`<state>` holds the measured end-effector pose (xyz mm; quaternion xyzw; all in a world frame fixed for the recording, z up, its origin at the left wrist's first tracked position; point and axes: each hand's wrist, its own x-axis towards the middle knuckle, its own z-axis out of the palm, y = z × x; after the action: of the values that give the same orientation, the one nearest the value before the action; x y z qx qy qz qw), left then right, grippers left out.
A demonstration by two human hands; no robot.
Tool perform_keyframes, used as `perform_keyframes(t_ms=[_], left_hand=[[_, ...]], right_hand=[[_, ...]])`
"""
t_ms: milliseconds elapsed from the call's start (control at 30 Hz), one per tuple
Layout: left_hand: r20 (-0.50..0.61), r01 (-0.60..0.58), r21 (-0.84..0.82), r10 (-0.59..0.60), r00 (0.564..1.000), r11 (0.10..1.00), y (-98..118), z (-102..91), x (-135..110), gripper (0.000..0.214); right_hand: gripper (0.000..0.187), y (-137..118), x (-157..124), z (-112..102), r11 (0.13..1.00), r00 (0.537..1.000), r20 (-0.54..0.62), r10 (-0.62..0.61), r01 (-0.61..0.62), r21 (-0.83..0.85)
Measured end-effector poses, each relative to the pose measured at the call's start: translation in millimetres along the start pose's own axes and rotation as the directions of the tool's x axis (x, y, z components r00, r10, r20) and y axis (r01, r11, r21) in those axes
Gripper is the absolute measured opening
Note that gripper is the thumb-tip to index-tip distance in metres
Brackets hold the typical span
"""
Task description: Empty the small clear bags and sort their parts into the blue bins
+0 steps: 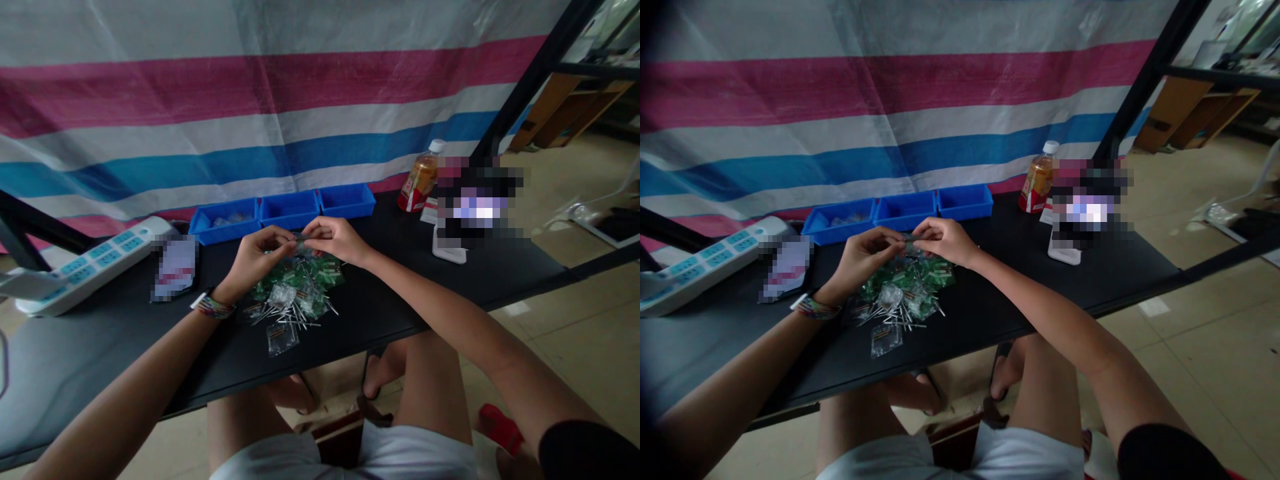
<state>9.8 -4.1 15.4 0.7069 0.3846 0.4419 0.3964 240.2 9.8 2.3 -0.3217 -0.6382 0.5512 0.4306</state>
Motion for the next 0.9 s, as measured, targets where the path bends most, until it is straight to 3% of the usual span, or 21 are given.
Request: perform_keyframes(t_ms=[233,333,500,733,800,900], left_hand=[[-0.025,0.004,0.048,-0.002,1.000,0.999,3.0,0.5,-0.7,0.038],[-0.009,0.040,0.068,-0.040,0.999,0.997,6.1,-0.8,-0.2,0.048],[0.078,0.174,-0.088,-0.168,0.983,0.981,5.4,-4.3,2.8,0.053],[0.028,0.147,-0.121,-0.145,0.989,0.982,4.0,-3.2,4.6,0.026],[0.007,0.152,-0.146,-0.153,0.988,0.977,3.7,-3.3,5.4,0.028],[-0.029,0.141,-0.167,-0.148,0.989,0.976,2.0,-4.9,6.6,0.028]], right_hand=[[0.021,-0.8,1.5,-2.2,0.994,0.997,-0.011,-0.082,0.081,-0.069],[0.014,-3.5,-2.0,0.6,0.965,0.983,-0.056,-0.178,0.163,-0.204],[0.014,-8.3,-9.2,4.0,0.778,0.901,-0.026,-0.432,0.358,-0.516],[0.021,-8.0,-10.7,1.5,0.573,0.816,0.058,-0.575,0.452,-0.683],[0.023,-7.8,-11.2,1.4,0.551,0.797,0.047,-0.602,0.457,-0.699],[0.025,-5.7,-11.1,2.0,0.574,0.814,0.026,-0.581,0.432,-0.696]])
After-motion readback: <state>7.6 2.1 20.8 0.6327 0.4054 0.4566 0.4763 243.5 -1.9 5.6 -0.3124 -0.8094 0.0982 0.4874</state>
